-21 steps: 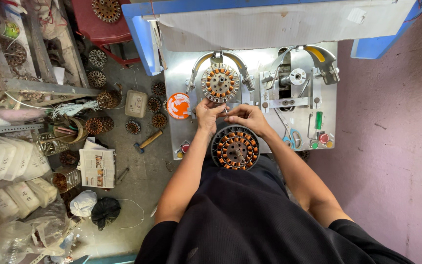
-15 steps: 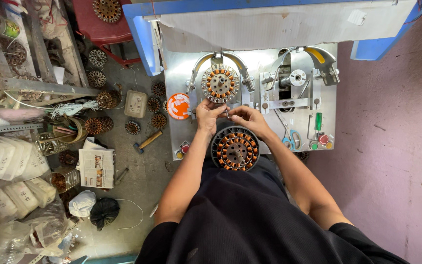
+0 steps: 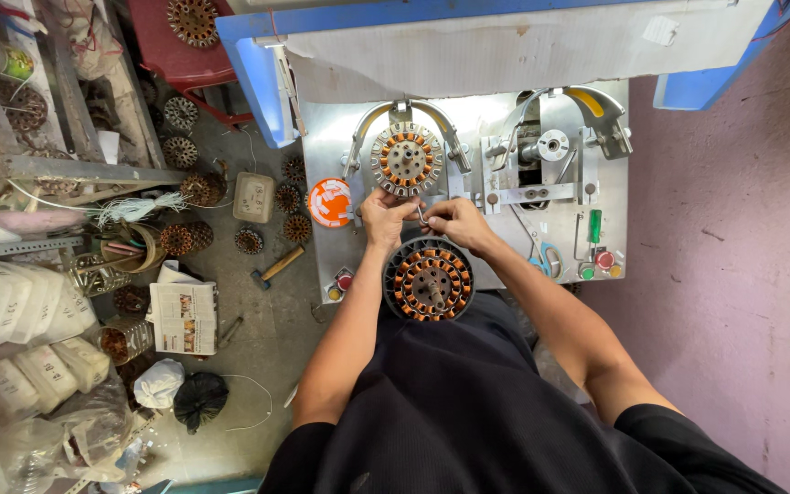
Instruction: The person winds copper wire onto an electric motor stator using a winding machine and then trims the excess wire with scissors.
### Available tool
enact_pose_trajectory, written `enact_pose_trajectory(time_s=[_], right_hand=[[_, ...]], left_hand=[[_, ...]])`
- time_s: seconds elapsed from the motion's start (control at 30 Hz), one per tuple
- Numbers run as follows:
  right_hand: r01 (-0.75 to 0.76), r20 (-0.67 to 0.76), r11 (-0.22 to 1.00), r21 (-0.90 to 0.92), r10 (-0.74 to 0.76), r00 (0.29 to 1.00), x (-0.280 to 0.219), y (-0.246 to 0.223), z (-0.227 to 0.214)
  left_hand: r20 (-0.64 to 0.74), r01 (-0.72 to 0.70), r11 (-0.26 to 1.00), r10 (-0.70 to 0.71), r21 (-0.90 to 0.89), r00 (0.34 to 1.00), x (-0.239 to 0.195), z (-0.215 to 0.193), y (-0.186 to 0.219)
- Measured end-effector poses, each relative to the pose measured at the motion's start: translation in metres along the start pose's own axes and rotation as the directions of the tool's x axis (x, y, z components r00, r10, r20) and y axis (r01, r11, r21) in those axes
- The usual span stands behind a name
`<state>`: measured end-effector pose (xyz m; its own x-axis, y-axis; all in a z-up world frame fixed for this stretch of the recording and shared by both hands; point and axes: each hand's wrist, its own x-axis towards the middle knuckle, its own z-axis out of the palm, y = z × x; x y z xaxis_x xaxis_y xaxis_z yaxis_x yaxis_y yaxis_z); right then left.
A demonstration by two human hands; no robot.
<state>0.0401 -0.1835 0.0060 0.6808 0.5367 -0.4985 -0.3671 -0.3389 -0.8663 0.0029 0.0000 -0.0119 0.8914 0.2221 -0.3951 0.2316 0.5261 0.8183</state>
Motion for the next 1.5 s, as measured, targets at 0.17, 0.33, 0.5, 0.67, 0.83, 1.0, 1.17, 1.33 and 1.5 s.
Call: enact_pose_trajectory(time_s=[0.17,0.33,0.5,0.67,0.83,1.0,1.17,1.33,1.5], right_hand=[[-0.014,0.063,0.987,0.161,0.004,0.998,0.001,0.012,-0.001],[-0.002,0.033,0.994,0.107,-0.002,0.999,-0.016,0.001,-0.001],[-0.008,-0.081,0.991,0.131,0.019,0.997,-0.023,0.012,0.005],[-0.001,-0.120,0.978,0.207,0.027,0.992,-0.020,0.040,0.013],[-0.056,-0.183,0.883,0.466,0.158,0.970,-0.008,0.051,0.025],[-0.123,-0.182,0.880,0.458,0.229,0.956,-0.002,0.040,0.031],[-0.204,-0.194,0.886,0.417,0.306,0.932,-0.002,0.049,0.029],[-0.133,-0.105,0.821,0.555,0.228,0.968,0.002,0.064,0.033],[-0.218,-0.020,0.711,0.668,0.311,0.950,0.007,0.061,0.032]], left_hand=[[-0.001,0.029,0.998,-0.029,0.048,1.000,0.000,0.000,0.002],[0.053,0.046,0.988,-0.054,0.149,0.997,0.002,-0.001,0.015],[0.130,0.100,0.978,-0.125,0.184,0.984,0.005,-0.002,0.018],[0.068,0.162,0.958,-0.182,0.236,0.981,-0.001,0.003,0.015],[0.001,0.081,0.976,-0.083,0.204,0.997,0.003,0.015,0.012],[-0.060,0.106,0.981,-0.097,0.163,0.993,0.002,0.020,0.020],[-0.076,0.070,0.984,-0.058,0.167,0.995,-0.003,0.027,0.025],[-0.101,0.088,0.983,-0.072,0.159,0.992,-0.005,0.026,0.028],[-0.124,0.130,0.970,-0.106,0.207,0.987,0.005,0.016,0.021]])
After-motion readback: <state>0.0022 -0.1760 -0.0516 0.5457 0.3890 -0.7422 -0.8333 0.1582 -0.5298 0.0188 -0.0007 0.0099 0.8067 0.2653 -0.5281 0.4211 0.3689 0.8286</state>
